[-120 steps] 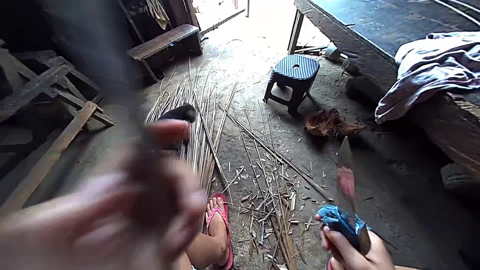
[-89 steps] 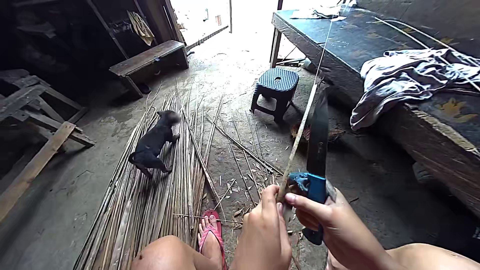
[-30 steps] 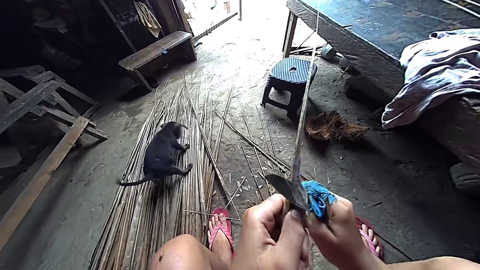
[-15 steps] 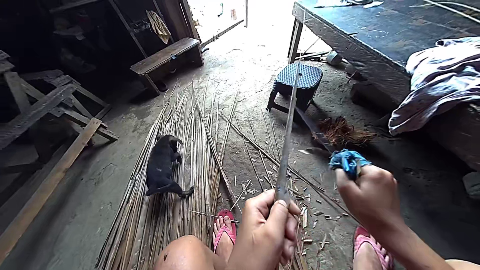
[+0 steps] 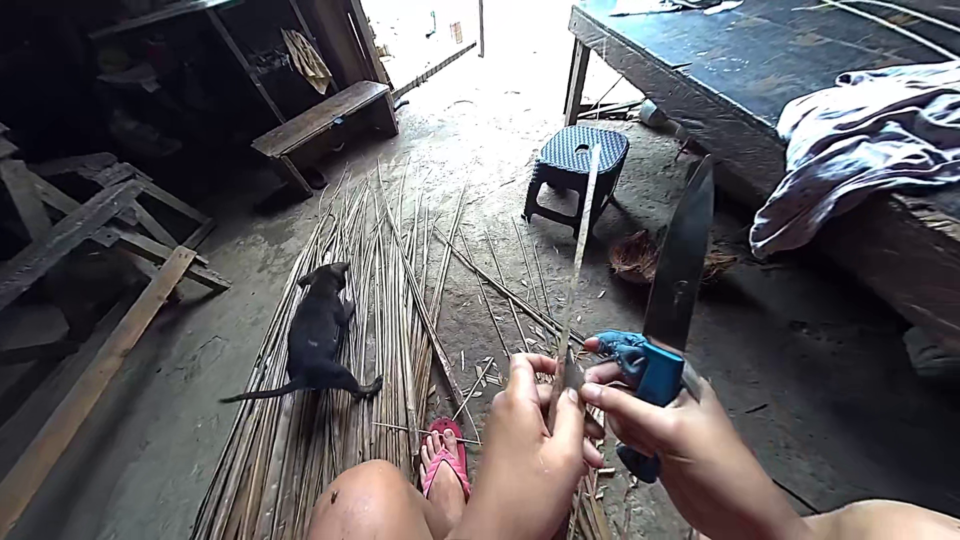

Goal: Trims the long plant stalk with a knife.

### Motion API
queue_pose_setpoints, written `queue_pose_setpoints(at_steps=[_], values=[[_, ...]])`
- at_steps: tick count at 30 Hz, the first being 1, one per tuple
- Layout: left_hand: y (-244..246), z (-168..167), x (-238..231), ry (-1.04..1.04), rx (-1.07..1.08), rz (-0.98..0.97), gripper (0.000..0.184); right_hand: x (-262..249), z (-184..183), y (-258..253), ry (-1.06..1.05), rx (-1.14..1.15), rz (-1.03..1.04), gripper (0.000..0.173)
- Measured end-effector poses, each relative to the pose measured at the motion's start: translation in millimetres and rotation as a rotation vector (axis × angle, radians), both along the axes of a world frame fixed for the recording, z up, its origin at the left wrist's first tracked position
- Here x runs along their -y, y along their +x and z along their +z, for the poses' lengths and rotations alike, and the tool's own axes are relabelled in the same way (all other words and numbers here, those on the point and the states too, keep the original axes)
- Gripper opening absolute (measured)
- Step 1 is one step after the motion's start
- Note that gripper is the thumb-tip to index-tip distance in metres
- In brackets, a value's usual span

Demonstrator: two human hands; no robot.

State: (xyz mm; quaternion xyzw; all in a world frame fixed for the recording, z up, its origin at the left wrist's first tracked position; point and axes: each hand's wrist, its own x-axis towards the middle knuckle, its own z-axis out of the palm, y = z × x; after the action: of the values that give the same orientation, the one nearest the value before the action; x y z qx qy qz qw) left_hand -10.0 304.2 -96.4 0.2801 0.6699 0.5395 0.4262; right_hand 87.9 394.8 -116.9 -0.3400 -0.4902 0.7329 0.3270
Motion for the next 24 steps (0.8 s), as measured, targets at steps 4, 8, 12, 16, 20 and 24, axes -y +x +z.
queue_pose_setpoints(at_steps=[4,8,12,16,20,24], values=[[-1,-2,-3,-0.043,0.114,-0.173,0.013,-21,-1,7,0.062,-0.007,-0.083,0.037],[1,-2,-7,0.036,0.265,-0.07,0.012,-19,-7,19,0.278,0.169,-0.035,0.021],[-1,3,-10,0.135,0.276,0.016,0.014,-7,-33,26,0.732,0.291,-0.038,0.012],[4,7,-9,0.162,0.268,0.006,0.011,-8,-45,26,0.79,0.271,-0.048,0.016],[7,11,-7,0.161,0.296,-0.043,0.011,-9,-46,26,0.811,0.265,-0.047,0.021],[6,12,-4,0.153,0.38,-0.079,0.013,-8,-46,22,0.842,0.382,-0.077,0.018]])
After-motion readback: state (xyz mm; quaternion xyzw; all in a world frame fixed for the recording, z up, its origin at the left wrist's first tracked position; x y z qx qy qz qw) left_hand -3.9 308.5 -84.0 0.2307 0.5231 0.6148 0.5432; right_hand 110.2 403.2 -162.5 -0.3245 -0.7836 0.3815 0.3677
